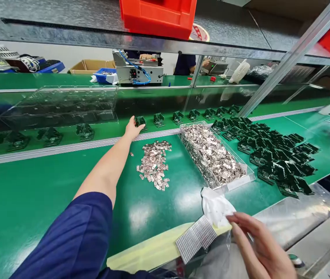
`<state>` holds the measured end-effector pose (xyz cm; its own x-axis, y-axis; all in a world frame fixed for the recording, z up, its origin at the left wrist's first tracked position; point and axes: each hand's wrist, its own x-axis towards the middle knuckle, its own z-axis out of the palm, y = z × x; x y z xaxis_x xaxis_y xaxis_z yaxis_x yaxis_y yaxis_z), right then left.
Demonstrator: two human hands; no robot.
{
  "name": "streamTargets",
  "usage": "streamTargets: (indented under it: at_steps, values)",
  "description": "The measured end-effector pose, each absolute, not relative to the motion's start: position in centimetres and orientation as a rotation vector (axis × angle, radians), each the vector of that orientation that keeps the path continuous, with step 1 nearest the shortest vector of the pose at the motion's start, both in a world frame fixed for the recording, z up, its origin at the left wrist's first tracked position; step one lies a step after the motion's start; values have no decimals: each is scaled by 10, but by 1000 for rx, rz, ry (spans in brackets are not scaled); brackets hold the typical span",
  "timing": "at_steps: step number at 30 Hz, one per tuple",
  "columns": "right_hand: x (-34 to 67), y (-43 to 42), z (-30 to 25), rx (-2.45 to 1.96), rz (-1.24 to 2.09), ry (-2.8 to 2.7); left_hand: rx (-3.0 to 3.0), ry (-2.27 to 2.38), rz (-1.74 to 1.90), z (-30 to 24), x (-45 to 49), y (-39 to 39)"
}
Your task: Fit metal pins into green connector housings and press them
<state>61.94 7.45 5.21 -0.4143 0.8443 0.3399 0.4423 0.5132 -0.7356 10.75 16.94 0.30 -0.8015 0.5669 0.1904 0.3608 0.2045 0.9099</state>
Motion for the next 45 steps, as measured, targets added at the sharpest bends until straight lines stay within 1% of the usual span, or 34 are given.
streamTargets:
  at_steps: [3, 6, 9, 10, 13, 16, 25, 27, 29, 33, 35, 38, 42, 45]
  values:
    - [554, 92, 59, -816, 786, -2295, 922, 2346, 1693, -12, 109, 131]
    - [476, 115, 61, -656, 825, -2534, 875, 2493, 1689, -20, 95, 57]
    - [402, 139, 56, -704, 546, -2812, 715, 2705, 1647, -21, 69, -16]
    - [381, 146, 54, -717, 501, -2852, 664, 2767, 1626, -21, 60, -32]
    - [338, 161, 44, -753, 446, -2923, 608, 2910, 1497, -17, 33, -53]
    - [324, 165, 34, -794, 427, -2957, 634, 2951, 1322, -16, 13, -46]
    - [355, 155, 27, -787, 494, -2825, 664, 2767, 1030, -4, -23, -31]
    - [373, 152, 29, -797, 576, -2754, 663, 2760, 1008, 0, -23, -30]
    - [397, 146, 33, -819, 778, -2630, 666, 2785, 1007, 4, -20, -29]
    - [448, 121, 44, -879, 1384, -2208, 743, 2883, 1070, 6, -8, -29]
    - [469, 106, 49, -909, 1550, -1978, 762, 2879, 1127, 7, -3, -29]
    - [495, 87, 52, -956, 1644, -1788, 725, 2803, 1199, 12, 2, -27]
    - [523, 72, 47, -1002, 1762, -1692, 605, 2675, 1290, 25, 12, -22]
    - [542, 65, 45, -1020, 1675, -1669, 576, 2560, 1459, 33, 33, -12]
